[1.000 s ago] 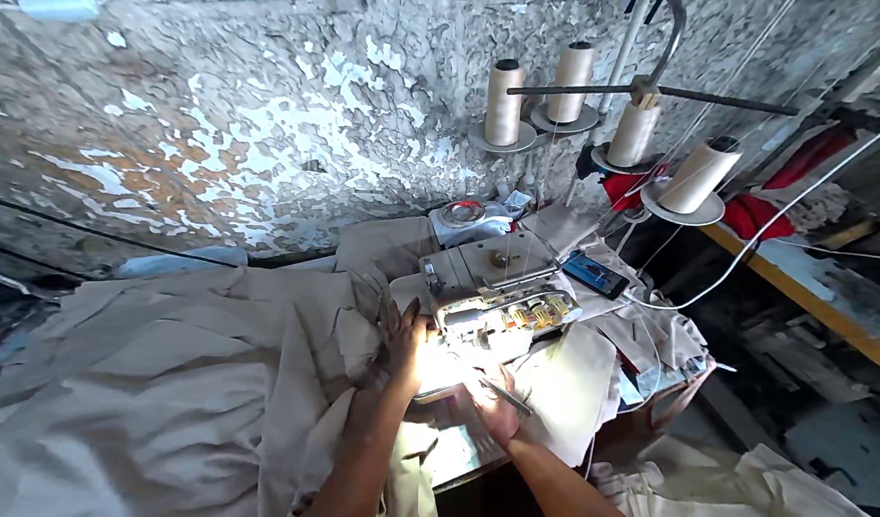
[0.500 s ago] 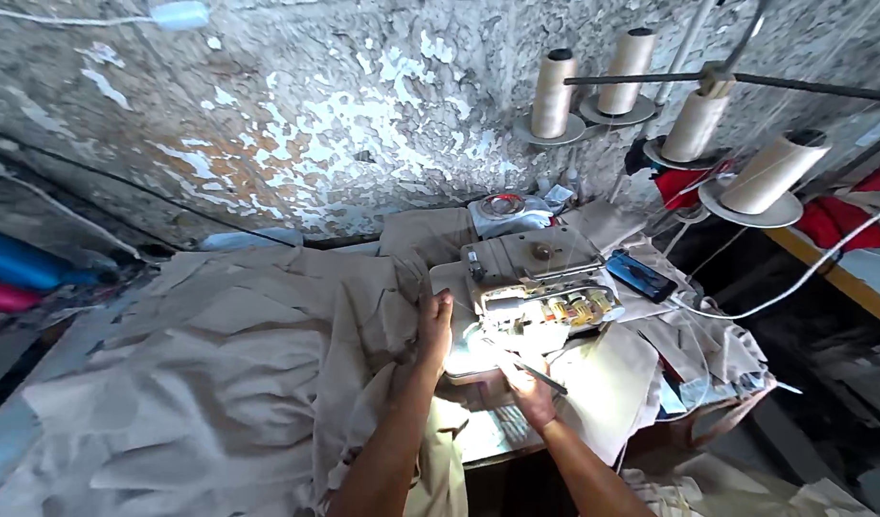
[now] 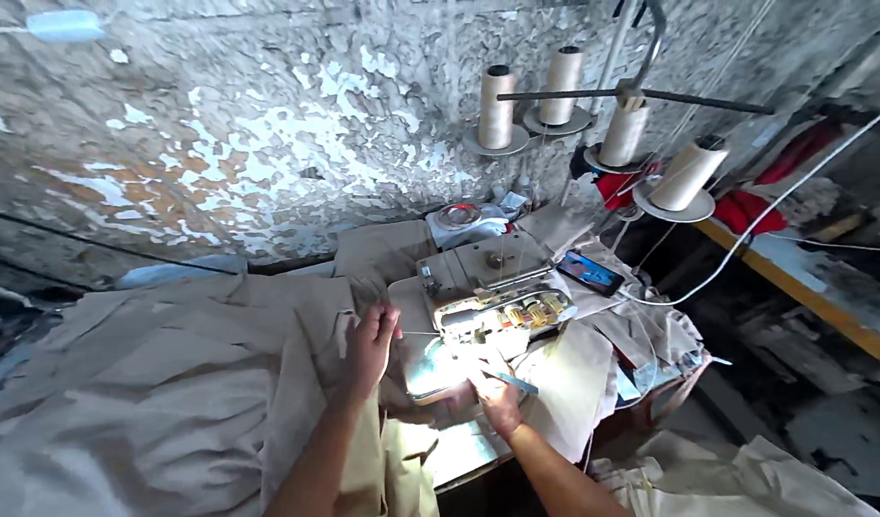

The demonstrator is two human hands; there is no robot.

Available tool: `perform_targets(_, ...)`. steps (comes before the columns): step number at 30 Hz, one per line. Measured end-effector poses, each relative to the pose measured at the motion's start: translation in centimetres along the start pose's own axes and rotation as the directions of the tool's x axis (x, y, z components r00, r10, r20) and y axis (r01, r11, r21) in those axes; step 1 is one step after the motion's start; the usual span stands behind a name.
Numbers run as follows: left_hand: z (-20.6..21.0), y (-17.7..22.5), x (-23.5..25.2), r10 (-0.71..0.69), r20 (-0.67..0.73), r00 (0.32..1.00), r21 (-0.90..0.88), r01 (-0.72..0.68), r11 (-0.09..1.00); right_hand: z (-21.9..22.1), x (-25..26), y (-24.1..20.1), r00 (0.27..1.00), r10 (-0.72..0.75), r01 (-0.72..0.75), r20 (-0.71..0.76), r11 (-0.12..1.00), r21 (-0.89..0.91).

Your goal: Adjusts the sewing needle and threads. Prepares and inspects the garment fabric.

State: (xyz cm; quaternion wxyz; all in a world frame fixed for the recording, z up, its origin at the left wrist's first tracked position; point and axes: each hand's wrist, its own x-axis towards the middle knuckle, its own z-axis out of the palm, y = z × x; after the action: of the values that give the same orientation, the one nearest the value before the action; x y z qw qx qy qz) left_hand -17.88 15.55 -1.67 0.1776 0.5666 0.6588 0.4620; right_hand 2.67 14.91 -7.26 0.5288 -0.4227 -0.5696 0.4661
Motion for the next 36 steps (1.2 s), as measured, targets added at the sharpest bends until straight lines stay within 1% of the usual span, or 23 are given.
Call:
perform_targets(1,-0.5,-0.4,0.0,0.113,0.017,0.993,0.217,-0.114,0.97,0.0,0.0,0.0,1.0,0.0,0.0,-0.012,1.0,-0.004)
perform_targets(2,-0.8,-0.9,0.0,0.199,0.054,0.979,0.347,-0.205,0.915,0.1,0.0,0.1,1.0,-0.009,0.009,-0.023,1.0,-0.011)
perform_targets(4,-1.4,-2.0,0.1,0.324,0.143,0.935,0.519,-0.349,0.78,0.2,0.2,0.2,0.999,-0.028,0.028,-0.033,0.999,-0.016)
perform_targets(5,-1.5,-2.4,0.1,0.356,0.179,0.917,0.565,-0.392,0.726,0.2,0.2,0.2,0.999,-0.026,0.026,-0.038,1.0,-0.015)
perform_targets(7,-1.5,-2.9,0.2,0.409,0.217,0.886,0.611,-0.45,0.651,0.4,0.2,0.3,0.999,-0.012,0.012,-0.042,1.0,-0.005)
perform_targets(9,-1.6,-3.1,0.5,0.429,0.238,0.871,0.625,-0.476,0.619,0.6,0.1,0.5,0.998,-0.037,0.038,-0.05,0.999,0.01)
perform_targets(11,-1.9,-3.3,0.9,0.413,0.26,0.873,0.628,-0.478,0.614,0.8,0.0,0.8,0.995,-0.082,0.082,-0.058,0.997,0.003)
perform_targets(15,-2.7,-3.4,1.6,0.352,0.278,0.894,0.645,-0.446,0.621,1.0,0.1,1.5,0.987,-0.156,0.153,-0.048,0.987,-0.058)
perform_targets(16,-2.8,-3.5,1.7,0.339,0.277,0.899,0.642,-0.436,0.631,1.0,0.1,1.6,0.986,-0.16,0.155,-0.052,0.984,-0.082)
perform_targets(18,-3.2,-3.5,1.7,0.3,0.264,0.917,0.657,-0.399,0.64,1.0,0.0,1.3,0.992,-0.119,0.114,-0.039,0.988,-0.106)
perform_targets(20,-3.2,-3.4,1.7,0.242,0.238,0.941,0.69,-0.339,0.639,1.0,-0.1,1.3,0.994,-0.104,0.1,-0.032,0.988,-0.116)
perform_targets(22,-2.5,-3.6,1.7,0.198,0.178,0.964,0.726,-0.264,0.635,1.1,-0.1,1.8,0.989,-0.146,0.142,-0.031,0.984,-0.105)
perform_targets(24,-1.5,-2.3,1.5,0.067,0.154,0.986,0.692,-0.156,0.705,1.1,0.0,2.2,0.984,-0.177,0.174,-0.035,0.982,-0.077)
perform_targets(25,-0.8,-1.2,1.3,-0.006,0.162,0.987,0.648,-0.102,0.755,1.1,0.0,2.1,0.984,-0.175,0.173,-0.035,0.983,-0.067)
perform_targets(27,0.8,0.7,0.7,-0.101,0.191,0.976,0.535,-0.017,0.844,1.0,0.0,2.1,0.985,-0.166,0.162,-0.038,0.983,-0.08)
perform_targets(29,2.7,1.1,0.0,-0.156,0.234,0.96,0.461,0.031,0.887,0.9,-0.1,2.2,0.986,-0.163,0.158,-0.039,0.982,-0.099)
perform_targets(32,4.6,0.7,-1.0,-0.243,0.293,0.925,0.477,0.079,0.875,0.8,-0.1,2.1,0.985,-0.171,0.168,-0.022,0.98,-0.108)
perform_targets(34,5.2,0.4,-1.5,-0.26,0.27,0.927,0.527,0.084,0.846,0.3,-0.3,1.6,0.988,-0.156,0.156,0.007,0.983,-0.098)
perform_targets(36,5.5,0.3,-1.5,-0.244,0.2,0.949,0.551,0.097,0.829,-0.8,-0.5,0.6,0.992,-0.124,0.125,0.015,0.99,-0.06)
